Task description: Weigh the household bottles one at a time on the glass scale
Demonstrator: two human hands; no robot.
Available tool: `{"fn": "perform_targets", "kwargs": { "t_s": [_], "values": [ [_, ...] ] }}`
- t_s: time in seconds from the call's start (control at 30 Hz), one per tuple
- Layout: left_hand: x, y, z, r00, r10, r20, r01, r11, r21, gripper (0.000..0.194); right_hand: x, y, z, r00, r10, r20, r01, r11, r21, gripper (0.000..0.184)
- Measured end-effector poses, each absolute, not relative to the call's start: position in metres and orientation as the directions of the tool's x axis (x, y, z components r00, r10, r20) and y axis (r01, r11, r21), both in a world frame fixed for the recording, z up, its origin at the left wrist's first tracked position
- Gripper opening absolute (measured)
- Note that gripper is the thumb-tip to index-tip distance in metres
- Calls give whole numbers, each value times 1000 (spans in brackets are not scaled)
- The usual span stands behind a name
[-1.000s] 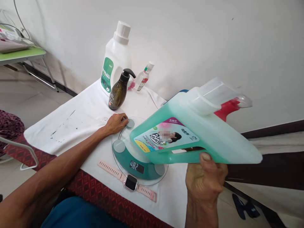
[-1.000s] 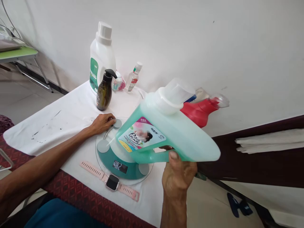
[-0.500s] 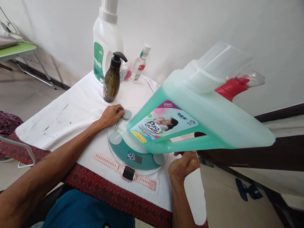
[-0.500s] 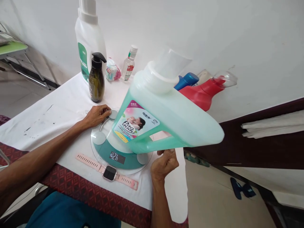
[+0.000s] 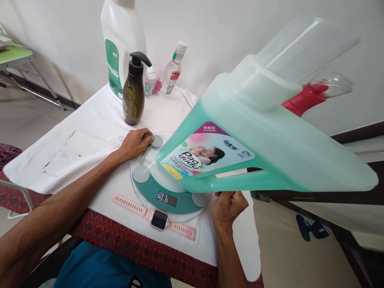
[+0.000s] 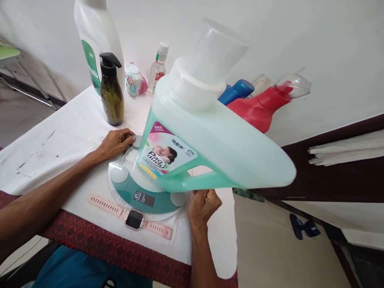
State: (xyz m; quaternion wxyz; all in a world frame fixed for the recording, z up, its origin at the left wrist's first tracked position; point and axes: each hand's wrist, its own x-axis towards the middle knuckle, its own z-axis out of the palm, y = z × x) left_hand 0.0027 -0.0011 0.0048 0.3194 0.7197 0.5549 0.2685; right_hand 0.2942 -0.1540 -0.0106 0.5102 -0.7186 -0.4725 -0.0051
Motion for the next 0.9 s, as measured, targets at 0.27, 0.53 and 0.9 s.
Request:
{"fn": "perform_targets", "kwargs": {
  "t_s": [0.27,0.53,0.9],
  "values": [
    [3,-1,4,236,971,35,651,-185,737,28,298,-153,-18,537,682,497,726,-73,-684,49],
    [4,-2,4,232,972,39,657,-186,730,28,293,-152,-10,496,720,485,777,-119,-618,60],
    [4,-1,3,229,973,40,660,-185,728,31,293,-151,-9,440,726,529,828,-100,-552,61]
  ]
}}
